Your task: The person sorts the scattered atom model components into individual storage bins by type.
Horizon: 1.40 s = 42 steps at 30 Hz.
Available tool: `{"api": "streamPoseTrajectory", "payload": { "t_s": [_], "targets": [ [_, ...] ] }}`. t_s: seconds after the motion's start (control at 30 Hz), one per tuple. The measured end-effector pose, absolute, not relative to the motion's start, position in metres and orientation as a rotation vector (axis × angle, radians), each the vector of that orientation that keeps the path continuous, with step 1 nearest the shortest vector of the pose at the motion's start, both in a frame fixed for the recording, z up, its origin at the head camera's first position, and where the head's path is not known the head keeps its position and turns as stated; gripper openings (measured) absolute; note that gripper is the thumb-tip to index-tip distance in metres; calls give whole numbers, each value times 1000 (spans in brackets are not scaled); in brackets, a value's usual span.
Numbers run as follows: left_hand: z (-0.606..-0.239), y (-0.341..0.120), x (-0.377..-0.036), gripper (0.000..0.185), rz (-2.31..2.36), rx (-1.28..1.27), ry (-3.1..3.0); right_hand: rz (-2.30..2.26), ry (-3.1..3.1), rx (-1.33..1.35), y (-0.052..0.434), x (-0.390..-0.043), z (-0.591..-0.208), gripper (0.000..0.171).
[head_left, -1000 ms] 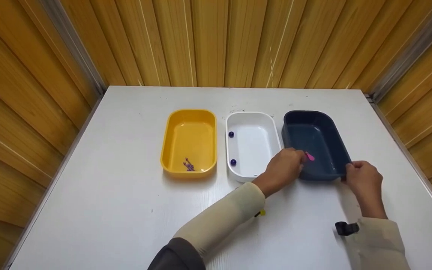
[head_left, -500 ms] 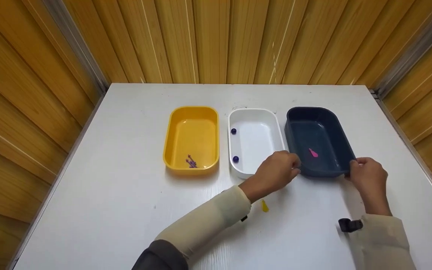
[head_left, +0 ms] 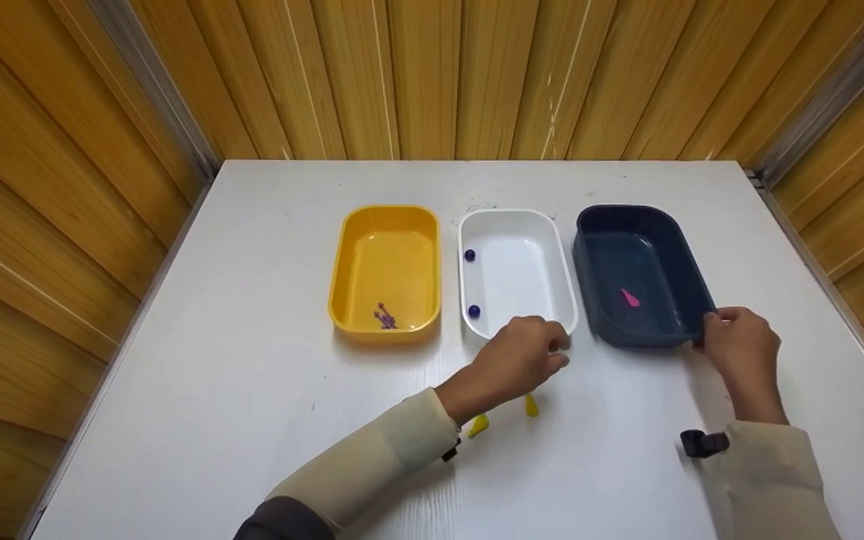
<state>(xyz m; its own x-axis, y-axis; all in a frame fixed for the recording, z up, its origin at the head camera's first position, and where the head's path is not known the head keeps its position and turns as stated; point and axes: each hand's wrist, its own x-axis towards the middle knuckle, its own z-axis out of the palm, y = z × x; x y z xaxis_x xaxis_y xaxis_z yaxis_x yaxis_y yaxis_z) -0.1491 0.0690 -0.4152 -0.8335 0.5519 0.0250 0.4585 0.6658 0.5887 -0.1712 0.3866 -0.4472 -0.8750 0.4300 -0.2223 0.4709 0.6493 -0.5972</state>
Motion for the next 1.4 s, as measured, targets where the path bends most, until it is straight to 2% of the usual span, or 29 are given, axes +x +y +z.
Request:
{"api": "streamPoseTrajectory", "payload": {
  "t_s": [0.43, 0.87, 1.2, 1.4],
  "targets": [
    [-418, 34, -141, 19, 992, 616, 2668, -988, 2848, 723, 388, -171, -447, 55],
    [-439, 3, -133, 23, 740, 525, 2605, -1015, 2807, 748, 389, -171, -448, 55],
    [-457, -6, -133, 31, 709, 580, 2570, -1012, 2805, 760, 390, -172, -448, 55],
    [-465, -9, -130, 31, 638, 775, 2675, -1003, 2821, 774, 389, -173, -446, 54]
  ]
}}
